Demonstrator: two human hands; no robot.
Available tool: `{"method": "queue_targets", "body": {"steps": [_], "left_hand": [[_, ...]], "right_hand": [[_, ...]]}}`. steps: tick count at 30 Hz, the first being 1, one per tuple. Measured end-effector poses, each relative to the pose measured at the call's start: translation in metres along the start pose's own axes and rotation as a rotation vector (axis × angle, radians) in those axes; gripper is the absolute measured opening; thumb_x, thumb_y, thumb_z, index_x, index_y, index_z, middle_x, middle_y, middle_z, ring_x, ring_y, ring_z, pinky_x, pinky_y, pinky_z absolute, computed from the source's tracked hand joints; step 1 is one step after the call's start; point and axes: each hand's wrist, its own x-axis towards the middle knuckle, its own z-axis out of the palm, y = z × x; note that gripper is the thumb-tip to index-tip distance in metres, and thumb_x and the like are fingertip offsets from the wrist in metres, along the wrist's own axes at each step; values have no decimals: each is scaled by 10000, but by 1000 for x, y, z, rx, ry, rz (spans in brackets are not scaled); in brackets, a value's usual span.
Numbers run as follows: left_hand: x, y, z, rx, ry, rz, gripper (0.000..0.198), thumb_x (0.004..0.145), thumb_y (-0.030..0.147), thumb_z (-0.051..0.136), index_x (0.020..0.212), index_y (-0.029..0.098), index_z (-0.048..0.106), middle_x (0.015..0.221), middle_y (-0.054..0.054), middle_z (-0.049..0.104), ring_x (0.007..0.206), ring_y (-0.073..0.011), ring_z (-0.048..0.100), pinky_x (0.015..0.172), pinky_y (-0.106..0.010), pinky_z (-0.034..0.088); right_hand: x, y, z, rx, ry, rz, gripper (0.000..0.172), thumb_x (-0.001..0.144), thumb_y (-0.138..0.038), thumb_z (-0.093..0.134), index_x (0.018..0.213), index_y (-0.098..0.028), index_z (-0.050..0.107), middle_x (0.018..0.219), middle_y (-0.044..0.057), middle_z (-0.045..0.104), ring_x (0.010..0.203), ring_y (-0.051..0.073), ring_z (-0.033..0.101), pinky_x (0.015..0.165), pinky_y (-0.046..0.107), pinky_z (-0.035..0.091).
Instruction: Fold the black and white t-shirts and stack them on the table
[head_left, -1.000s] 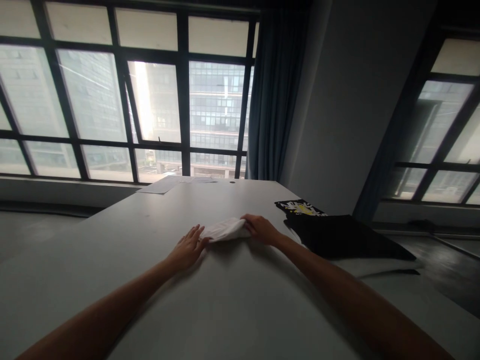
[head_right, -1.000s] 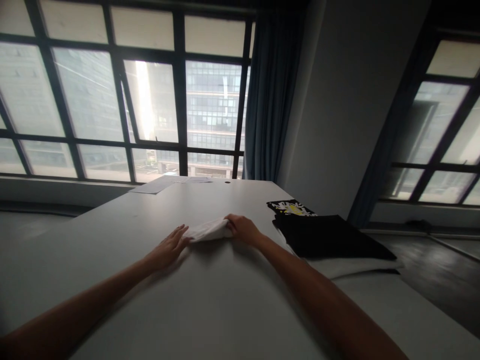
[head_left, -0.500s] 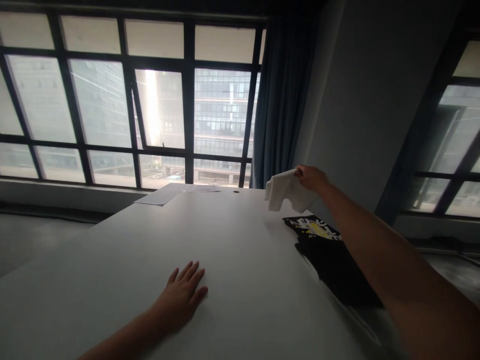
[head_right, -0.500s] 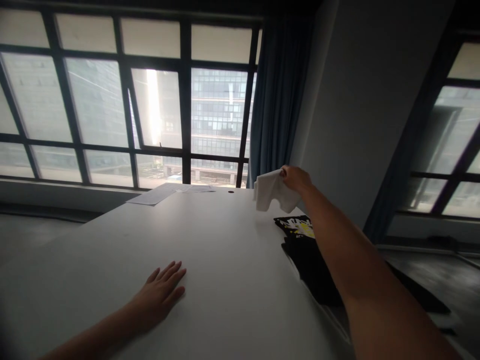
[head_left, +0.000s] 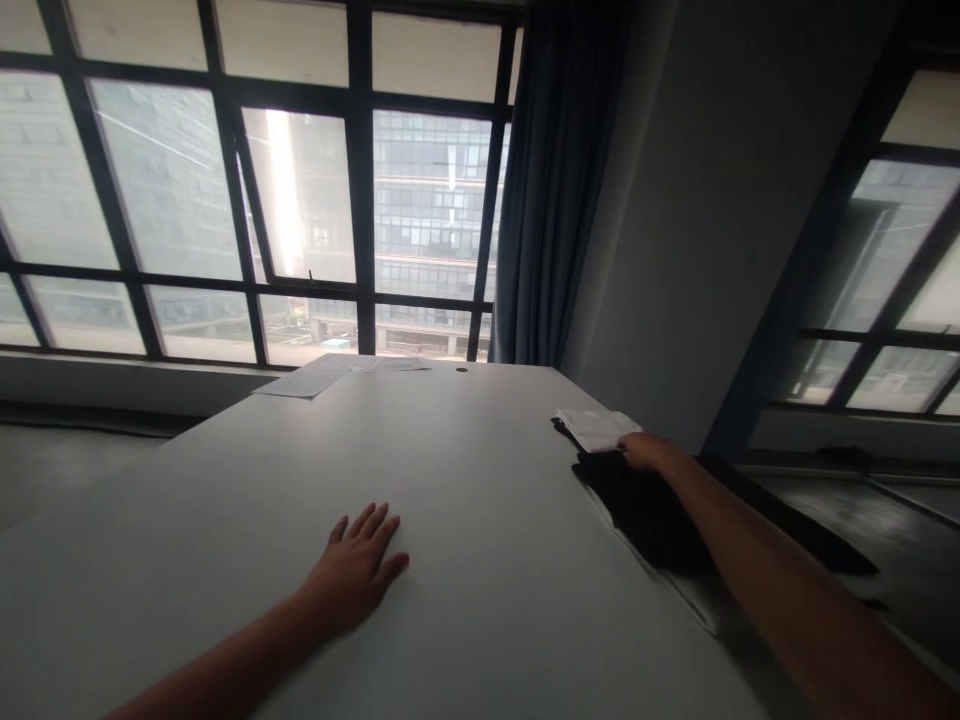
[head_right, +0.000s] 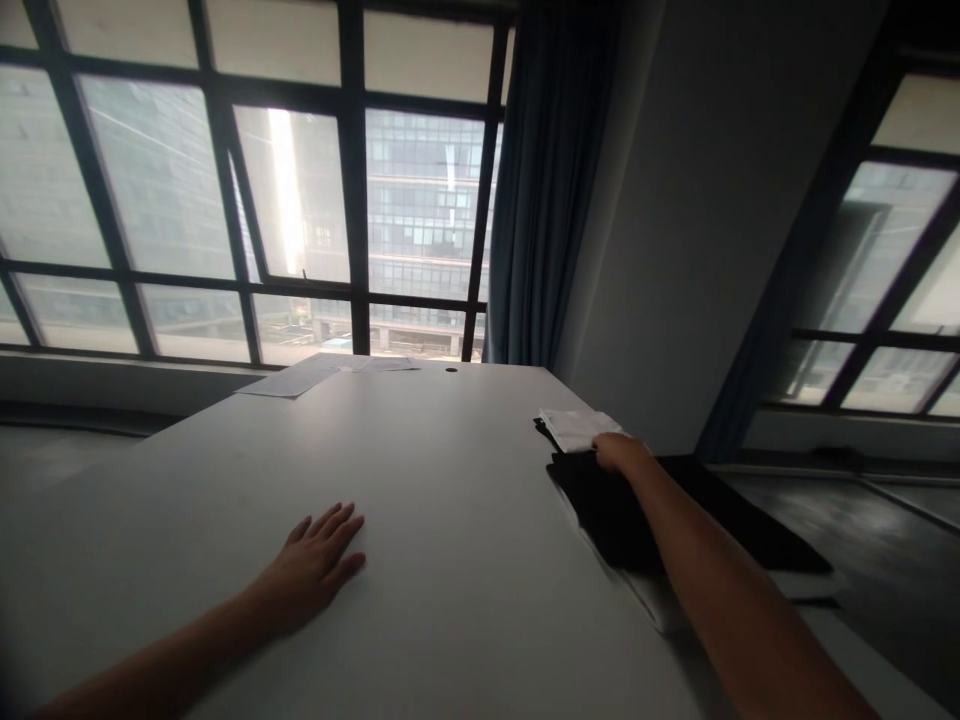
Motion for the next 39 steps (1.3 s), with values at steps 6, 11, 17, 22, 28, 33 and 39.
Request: {"method": "queue_targets", "body": {"steps": [6,11,17,22,28,33,39], "left_hand": [[12,2,-9,61,44,55,611,949,529,343,1415,167,500,1525,-170,429,1412,-334,375,1118,-510,315],[54,11,-34,33,147,32,620,983,504,275,1472,142,393,1551,-153,395,1413,-283,385,1144,-445,302],[91,20,-23,56,232,17,650,994,502,214,1521,129,291,1615,-126,258,1496,-233,210,1204,-451,171],[94,9,12,72,62,17,683,969,542,232,1506,134,341,1608,-128,263,1497,-245,204,1192,-456,198],[96,4,16,65,56,12,713,957,570,207,1526,152,302,1619,-120,227,1501,-236,188,1193,-450,186],[92,7,14,55,55,10,702,958,557,212,1523,151,310,1621,-118,229,1501,-230,191,1196,-443,178],[74,8,11,61,38,16,696,962,550,211,1522,149,311,1623,-121,228,1501,-244,188,1193,-460,183]], "right_hand": [[-56,-103,-10,14,-238,-350,385,870,-278,594,1239,-189,664,1351,151,602,1237,310,560,1032,443,413],[-94,-188,-17,188,-91,-400,544,926,-380,538,1412,-139,508,1441,150,523,1307,288,497,1099,413,351],[-105,-233,15,287,-152,-242,621,984,-449,386,1485,-82,393,1532,149,408,1406,242,375,1155,336,252],[-115,-237,52,244,-363,-184,674,998,-496,255,1547,-105,275,1624,102,205,1497,207,164,1205,387,110],[-114,-235,59,242,-389,-183,712,990,-509,215,1562,-86,215,1635,86,163,1506,182,117,1211,380,71],[-116,-234,57,219,-376,-195,698,992,-502,205,1556,-93,247,1634,85,172,1502,193,138,1208,380,90],[-124,-238,46,123,-410,-220,665,1010,-469,178,1557,-96,245,1635,101,166,1501,206,145,1203,387,116]]}}
